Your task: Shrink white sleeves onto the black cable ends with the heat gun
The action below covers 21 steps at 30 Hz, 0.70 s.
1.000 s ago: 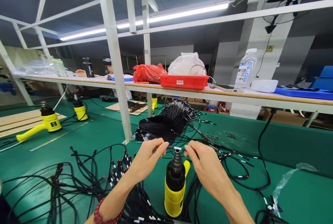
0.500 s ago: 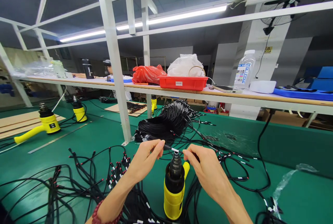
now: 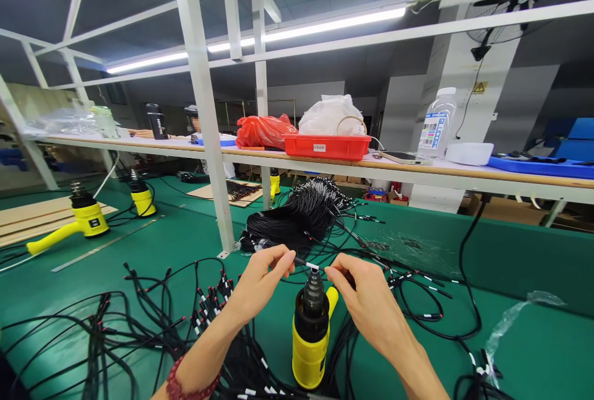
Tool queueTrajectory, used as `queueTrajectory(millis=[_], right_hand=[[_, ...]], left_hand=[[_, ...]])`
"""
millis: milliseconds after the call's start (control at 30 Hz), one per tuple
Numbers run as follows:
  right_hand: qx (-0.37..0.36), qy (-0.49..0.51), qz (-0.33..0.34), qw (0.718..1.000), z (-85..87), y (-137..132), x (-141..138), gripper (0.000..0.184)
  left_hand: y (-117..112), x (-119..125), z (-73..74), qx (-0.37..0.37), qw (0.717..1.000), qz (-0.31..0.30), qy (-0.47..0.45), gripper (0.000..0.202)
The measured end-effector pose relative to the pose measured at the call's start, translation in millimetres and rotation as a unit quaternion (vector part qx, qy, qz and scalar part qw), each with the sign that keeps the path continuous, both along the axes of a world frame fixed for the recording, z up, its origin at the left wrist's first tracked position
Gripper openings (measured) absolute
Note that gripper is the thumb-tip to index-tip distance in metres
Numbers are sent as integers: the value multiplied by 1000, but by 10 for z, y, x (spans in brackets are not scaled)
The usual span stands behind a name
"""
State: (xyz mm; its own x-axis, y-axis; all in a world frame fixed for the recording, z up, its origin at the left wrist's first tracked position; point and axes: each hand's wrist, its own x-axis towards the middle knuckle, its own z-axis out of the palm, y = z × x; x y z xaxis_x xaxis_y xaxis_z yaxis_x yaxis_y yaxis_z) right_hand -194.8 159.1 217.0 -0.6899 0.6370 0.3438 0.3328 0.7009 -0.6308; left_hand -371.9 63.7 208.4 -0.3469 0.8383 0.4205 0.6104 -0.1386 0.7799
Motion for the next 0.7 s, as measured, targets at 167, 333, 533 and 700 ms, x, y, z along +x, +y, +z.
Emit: queueTrajectory(millis=[167, 333, 533, 700], right_hand=[[5, 13, 8, 1000, -5, -4, -12, 34], [15, 17, 7, 1000, -9, -3, -8, 34], [11, 18, 7, 1000, -22, 1, -15, 33], [9, 23, 8, 1000, -19, 0, -29, 31]], left_hand=[[-1, 4, 4, 3, 1000, 1, 6, 35], [-5, 0, -11, 1, 1000, 5, 17, 39], [-15, -1, -2, 1, 1000, 7, 12, 38], [-18, 0, 16, 2, 1000, 15, 15, 33]])
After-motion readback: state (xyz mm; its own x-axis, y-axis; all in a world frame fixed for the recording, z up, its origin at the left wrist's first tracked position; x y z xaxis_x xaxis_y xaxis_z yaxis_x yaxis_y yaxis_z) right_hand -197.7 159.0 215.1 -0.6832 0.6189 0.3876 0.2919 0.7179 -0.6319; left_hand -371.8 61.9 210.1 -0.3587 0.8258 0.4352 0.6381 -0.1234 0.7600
